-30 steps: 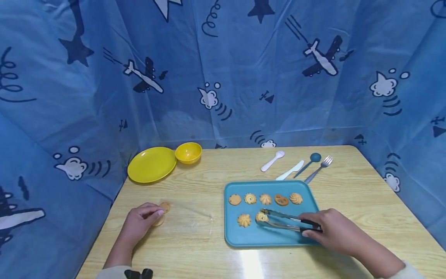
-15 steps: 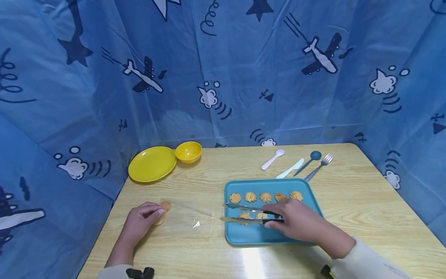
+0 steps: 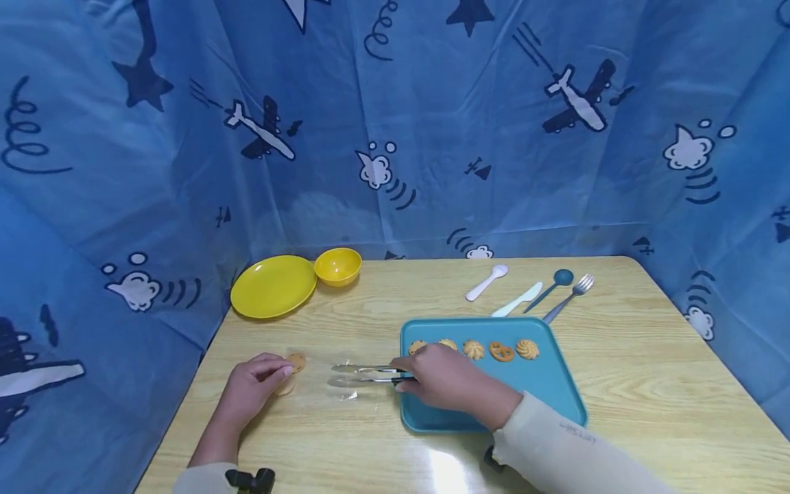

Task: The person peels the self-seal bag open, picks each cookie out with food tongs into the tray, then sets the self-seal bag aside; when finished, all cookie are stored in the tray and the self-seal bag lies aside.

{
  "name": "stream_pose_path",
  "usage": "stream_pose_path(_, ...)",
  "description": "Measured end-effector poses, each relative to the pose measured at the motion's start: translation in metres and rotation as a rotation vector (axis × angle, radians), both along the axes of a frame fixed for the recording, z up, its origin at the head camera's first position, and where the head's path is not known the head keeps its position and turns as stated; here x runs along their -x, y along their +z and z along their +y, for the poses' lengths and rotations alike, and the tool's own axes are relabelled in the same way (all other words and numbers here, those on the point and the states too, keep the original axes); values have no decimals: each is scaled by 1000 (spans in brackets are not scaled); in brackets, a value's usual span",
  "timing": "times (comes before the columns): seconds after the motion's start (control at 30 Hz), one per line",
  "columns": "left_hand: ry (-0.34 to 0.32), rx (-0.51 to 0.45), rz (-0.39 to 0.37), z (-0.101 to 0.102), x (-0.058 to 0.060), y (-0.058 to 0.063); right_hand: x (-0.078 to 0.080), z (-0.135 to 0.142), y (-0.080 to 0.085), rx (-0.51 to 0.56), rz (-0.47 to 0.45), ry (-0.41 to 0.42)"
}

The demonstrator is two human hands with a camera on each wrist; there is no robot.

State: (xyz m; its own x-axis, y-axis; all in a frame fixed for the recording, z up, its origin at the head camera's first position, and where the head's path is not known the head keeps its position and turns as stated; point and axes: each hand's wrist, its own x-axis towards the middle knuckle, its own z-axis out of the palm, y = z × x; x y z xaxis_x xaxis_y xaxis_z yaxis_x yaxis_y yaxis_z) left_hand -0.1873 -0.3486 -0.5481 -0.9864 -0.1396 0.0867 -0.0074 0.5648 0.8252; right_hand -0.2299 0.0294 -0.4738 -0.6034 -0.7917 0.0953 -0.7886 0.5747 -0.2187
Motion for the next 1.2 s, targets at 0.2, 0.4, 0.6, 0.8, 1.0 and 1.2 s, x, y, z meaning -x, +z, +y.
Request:
stream_pose_path(0.2, -12, -15, 24, 0, 0, 1, 4, -35, -3, -15, 7, 43)
stream_pose_path(0.4, 5, -12, 13, 1, 1, 1, 6, -57, -3, -16, 19, 41)
stream_pose_path(0.6, -13, -37, 50, -1, 3, -1, 6, -71, -2, -50, 30, 40)
stream_pose_path(0.8, -4, -48, 61, -2, 2, -2, 7, -82, -6, -57, -10, 32)
stream_pose_path(1.0, 17, -91, 64, -2, 3, -4, 7, -88, -9, -57, -10, 31)
stream_pose_path(1.2, 38, -110, 55, -3, 1, -3, 5, -91, -12, -65, 3, 33)
